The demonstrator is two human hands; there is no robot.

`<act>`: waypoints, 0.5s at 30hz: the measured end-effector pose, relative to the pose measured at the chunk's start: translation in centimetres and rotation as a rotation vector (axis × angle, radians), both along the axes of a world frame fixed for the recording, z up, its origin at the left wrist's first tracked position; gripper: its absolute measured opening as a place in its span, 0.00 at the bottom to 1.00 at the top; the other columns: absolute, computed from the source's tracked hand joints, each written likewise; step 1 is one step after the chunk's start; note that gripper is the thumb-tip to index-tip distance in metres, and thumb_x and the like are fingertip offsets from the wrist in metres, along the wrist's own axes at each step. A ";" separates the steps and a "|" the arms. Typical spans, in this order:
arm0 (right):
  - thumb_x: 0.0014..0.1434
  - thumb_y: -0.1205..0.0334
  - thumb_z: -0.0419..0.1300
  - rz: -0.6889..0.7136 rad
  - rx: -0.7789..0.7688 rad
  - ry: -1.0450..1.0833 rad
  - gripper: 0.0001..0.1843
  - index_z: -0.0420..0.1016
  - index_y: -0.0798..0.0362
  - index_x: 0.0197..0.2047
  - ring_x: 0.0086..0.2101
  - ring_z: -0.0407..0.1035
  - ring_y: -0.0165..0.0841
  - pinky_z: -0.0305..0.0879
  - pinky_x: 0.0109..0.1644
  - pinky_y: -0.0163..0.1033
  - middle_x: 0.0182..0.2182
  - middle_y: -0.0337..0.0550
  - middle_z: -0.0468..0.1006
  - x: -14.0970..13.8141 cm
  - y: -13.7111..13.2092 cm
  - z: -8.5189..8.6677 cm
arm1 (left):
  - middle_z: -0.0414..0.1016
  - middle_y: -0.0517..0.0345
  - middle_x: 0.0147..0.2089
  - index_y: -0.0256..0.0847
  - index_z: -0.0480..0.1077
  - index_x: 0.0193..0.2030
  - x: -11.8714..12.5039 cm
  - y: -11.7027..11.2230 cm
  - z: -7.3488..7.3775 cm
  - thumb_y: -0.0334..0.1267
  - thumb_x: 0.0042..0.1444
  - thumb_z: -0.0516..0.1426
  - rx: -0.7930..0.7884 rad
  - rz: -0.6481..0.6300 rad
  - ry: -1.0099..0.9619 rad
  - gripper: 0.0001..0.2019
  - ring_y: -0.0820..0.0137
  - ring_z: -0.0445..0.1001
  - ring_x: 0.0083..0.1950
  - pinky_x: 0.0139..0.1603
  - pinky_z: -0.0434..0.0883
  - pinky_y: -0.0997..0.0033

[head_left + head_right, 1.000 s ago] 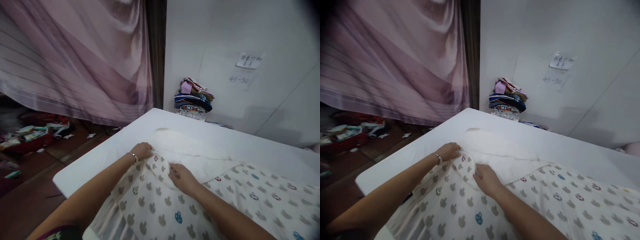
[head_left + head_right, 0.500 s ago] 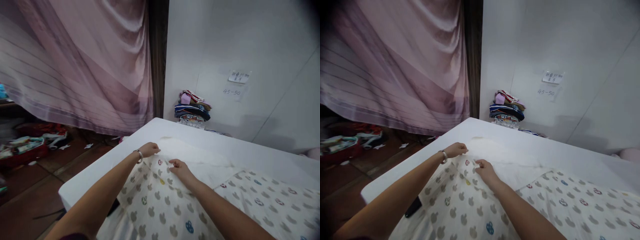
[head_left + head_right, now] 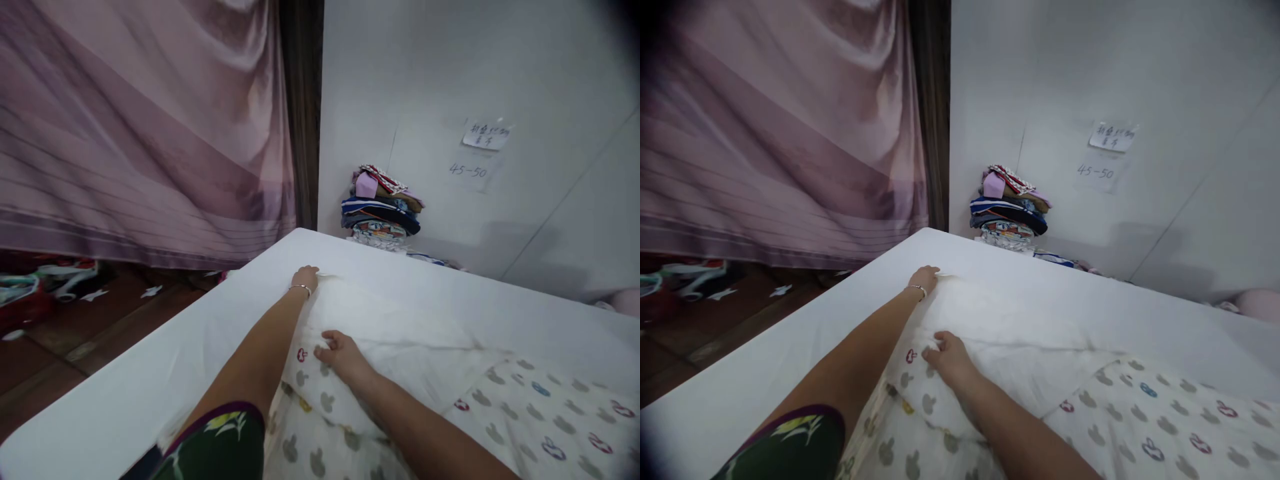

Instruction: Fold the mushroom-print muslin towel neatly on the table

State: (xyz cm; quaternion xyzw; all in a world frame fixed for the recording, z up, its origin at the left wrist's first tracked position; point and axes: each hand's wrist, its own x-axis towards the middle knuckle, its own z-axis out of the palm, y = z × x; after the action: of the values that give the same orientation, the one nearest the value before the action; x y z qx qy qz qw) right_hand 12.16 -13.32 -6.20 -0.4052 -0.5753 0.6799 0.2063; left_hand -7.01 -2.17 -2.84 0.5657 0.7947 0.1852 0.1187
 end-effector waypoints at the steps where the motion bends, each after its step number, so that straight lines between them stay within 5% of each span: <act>1: 0.46 0.65 0.59 0.037 0.044 0.018 0.21 0.69 0.54 0.46 0.29 0.70 0.32 0.65 0.31 0.36 0.32 0.41 0.76 0.2 0.0 -0.1 | 0.69 0.46 0.50 0.38 0.69 0.45 0.1 0.0 0.2 0.42 0.57 0.51 0.008 0.002 -0.027 0.14 0.60 0.65 0.53 0.52 0.61 0.58; 5: 0.49 0.68 0.54 0.095 0.387 0.043 0.20 0.72 0.48 0.47 0.39 0.70 0.34 0.65 0.44 0.40 0.42 0.39 0.76 2.1 -0.4 1.7 | 0.72 0.54 0.34 0.38 0.71 0.35 0.9 -1.6 2.5 0.49 0.56 0.48 0.036 -0.052 -0.205 0.17 0.66 0.69 0.38 0.37 0.65 0.68; 10: 0.53 0.66 0.53 0.132 0.637 0.142 0.17 0.73 0.46 0.46 0.43 0.68 0.33 0.61 0.49 0.39 0.43 0.38 0.75 5.1 -1.8 7.0 | 0.68 0.62 0.25 0.38 0.70 0.32 2.7 -7.5 6.6 0.56 0.50 0.50 0.025 -0.226 -0.451 0.21 0.73 0.65 0.28 0.29 0.63 0.75; 12: 0.52 0.66 0.54 0.106 0.611 0.171 0.14 0.74 0.48 0.42 0.40 0.67 0.33 0.61 0.46 0.38 0.38 0.39 0.76 5.8 -2.6 8.4 | 0.69 0.61 0.26 0.37 0.70 0.33 3.7 -10.2 7.6 0.56 0.48 0.53 0.017 -0.278 -0.556 0.21 0.74 0.64 0.28 0.29 0.63 0.75; 15: 0.49 0.65 0.55 0.047 0.362 0.232 0.09 0.74 0.52 0.34 0.30 0.66 0.30 0.61 0.36 0.35 0.28 0.37 0.74 6.3 -3.9 9.3 | 0.68 0.62 0.25 0.36 0.70 0.32 5.5 -13.7 8.2 0.54 0.44 0.57 -0.011 -0.328 -0.802 0.20 0.76 0.62 0.26 0.27 0.60 0.76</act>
State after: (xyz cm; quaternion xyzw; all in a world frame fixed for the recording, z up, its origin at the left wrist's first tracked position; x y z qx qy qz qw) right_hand 18.49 -17.26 3.10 -0.2668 -0.6699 0.6122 0.3246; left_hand -1.52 -15.89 5.40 0.5671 0.5862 0.3650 0.4489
